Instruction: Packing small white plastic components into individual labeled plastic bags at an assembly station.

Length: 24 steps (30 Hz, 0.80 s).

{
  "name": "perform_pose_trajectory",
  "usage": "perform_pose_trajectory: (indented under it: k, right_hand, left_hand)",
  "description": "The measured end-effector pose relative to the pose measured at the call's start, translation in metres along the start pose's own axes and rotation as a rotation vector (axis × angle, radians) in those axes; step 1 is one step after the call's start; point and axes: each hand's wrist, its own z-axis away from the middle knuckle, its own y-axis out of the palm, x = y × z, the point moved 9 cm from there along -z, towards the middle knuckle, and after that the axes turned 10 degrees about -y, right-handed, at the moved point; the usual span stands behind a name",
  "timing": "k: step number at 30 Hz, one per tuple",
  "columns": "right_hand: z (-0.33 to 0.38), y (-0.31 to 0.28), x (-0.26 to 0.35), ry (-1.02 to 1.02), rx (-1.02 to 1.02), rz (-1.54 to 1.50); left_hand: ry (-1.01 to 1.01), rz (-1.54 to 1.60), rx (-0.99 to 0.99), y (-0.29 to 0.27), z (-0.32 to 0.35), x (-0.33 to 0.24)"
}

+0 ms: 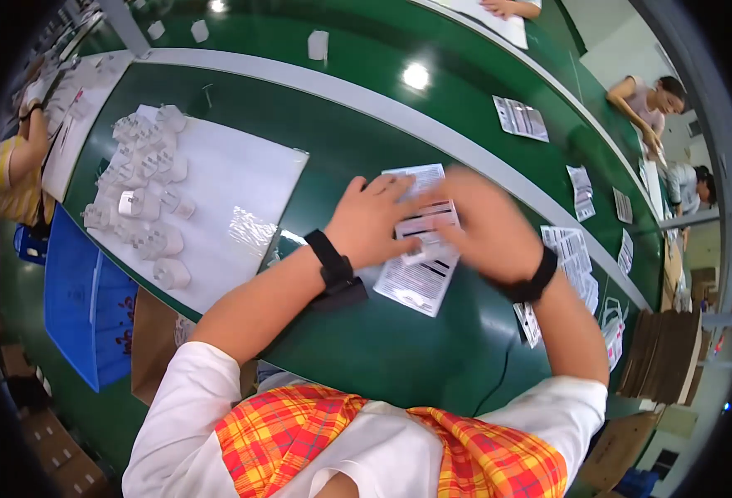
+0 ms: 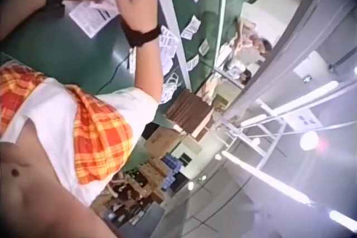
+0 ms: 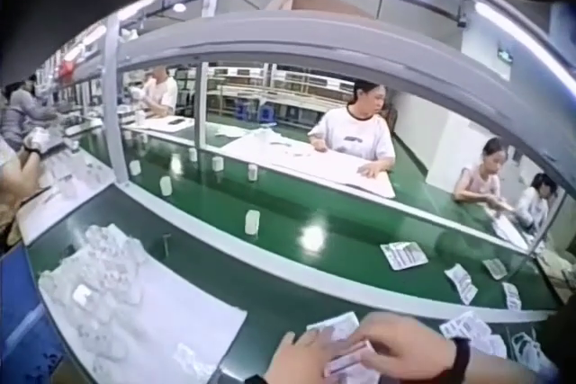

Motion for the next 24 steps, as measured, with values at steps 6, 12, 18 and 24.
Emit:
perform_pose_trajectory:
  k: [6, 12, 18, 24]
  right_hand:
    - [-0.209, 0.027, -0.140, 0.301, -0.207, -0.321]
    - [-0.305, 0.067, -0.246, 0.488, -0.629, -0.293]
    - [-0.259, 0.067, -0.154, 0.238, -0.413, -1.422]
    - [-0.075, -0.006, -0.062, -0.041, -0.298, -1.390]
  left_hand:
    - [-0.020, -0.038, -0.034, 0.000, -0.006, -0.003]
    - [0.125, 0.151, -0.415, -0.010, -0.004, -0.006]
    - [-0.135, -0.071, 0.076, 0.001, 0.001, 0.024]
    - [0.031, 0.057, -0.121, -0.014, -0.007, 0.002]
